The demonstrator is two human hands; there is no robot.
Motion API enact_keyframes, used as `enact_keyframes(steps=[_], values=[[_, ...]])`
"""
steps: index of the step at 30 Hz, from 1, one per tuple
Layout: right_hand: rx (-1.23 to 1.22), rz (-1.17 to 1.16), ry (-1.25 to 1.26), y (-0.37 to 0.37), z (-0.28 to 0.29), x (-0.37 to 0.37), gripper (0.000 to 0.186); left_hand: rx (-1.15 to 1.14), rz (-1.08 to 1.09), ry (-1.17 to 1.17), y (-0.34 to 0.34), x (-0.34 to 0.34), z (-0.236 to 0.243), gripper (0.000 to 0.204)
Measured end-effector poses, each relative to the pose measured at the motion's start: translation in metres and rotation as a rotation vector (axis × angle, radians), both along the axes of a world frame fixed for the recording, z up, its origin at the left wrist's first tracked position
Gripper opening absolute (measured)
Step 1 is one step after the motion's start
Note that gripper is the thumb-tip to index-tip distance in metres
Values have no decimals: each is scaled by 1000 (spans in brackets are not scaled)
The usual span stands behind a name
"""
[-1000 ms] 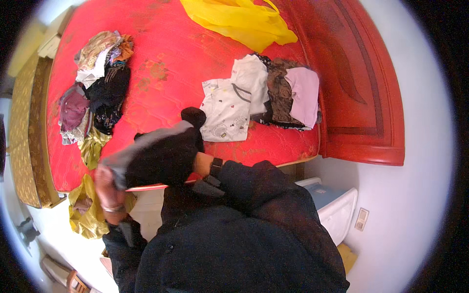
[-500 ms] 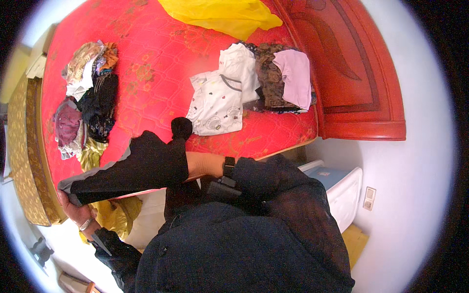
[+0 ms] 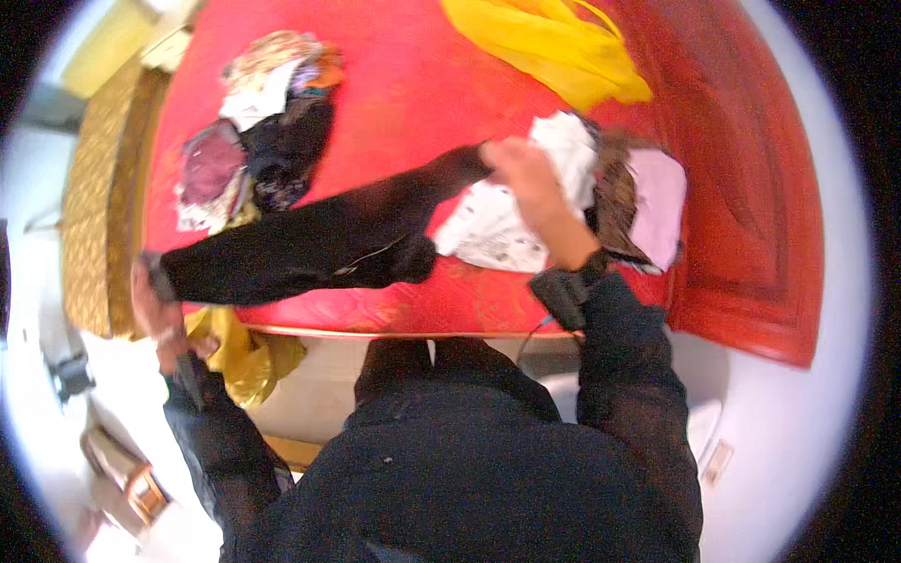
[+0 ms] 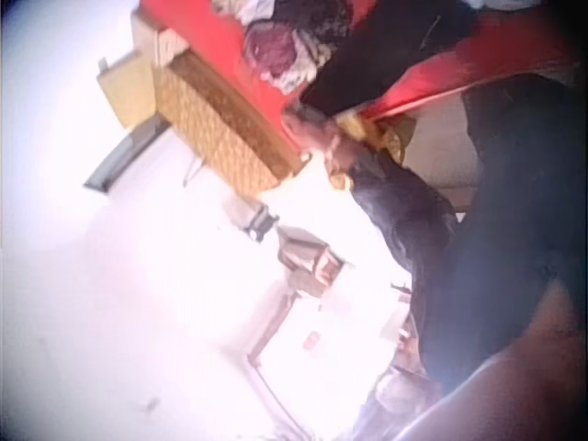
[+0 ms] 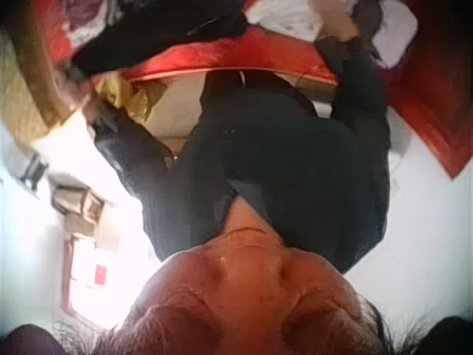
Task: Folding various pieces of laundry on a red mattress.
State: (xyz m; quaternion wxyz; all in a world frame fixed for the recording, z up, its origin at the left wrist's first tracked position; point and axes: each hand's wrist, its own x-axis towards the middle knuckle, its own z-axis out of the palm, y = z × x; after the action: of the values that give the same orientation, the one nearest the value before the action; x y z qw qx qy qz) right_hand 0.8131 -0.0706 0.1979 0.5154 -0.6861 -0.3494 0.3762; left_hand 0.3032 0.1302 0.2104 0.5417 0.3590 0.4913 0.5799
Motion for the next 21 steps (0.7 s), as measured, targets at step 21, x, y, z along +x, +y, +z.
enact_keyframes(steps=[21], values=[[-104,286,-79,-12,26,-39,11,-71,-185,415,-70,-10,-53,17]])
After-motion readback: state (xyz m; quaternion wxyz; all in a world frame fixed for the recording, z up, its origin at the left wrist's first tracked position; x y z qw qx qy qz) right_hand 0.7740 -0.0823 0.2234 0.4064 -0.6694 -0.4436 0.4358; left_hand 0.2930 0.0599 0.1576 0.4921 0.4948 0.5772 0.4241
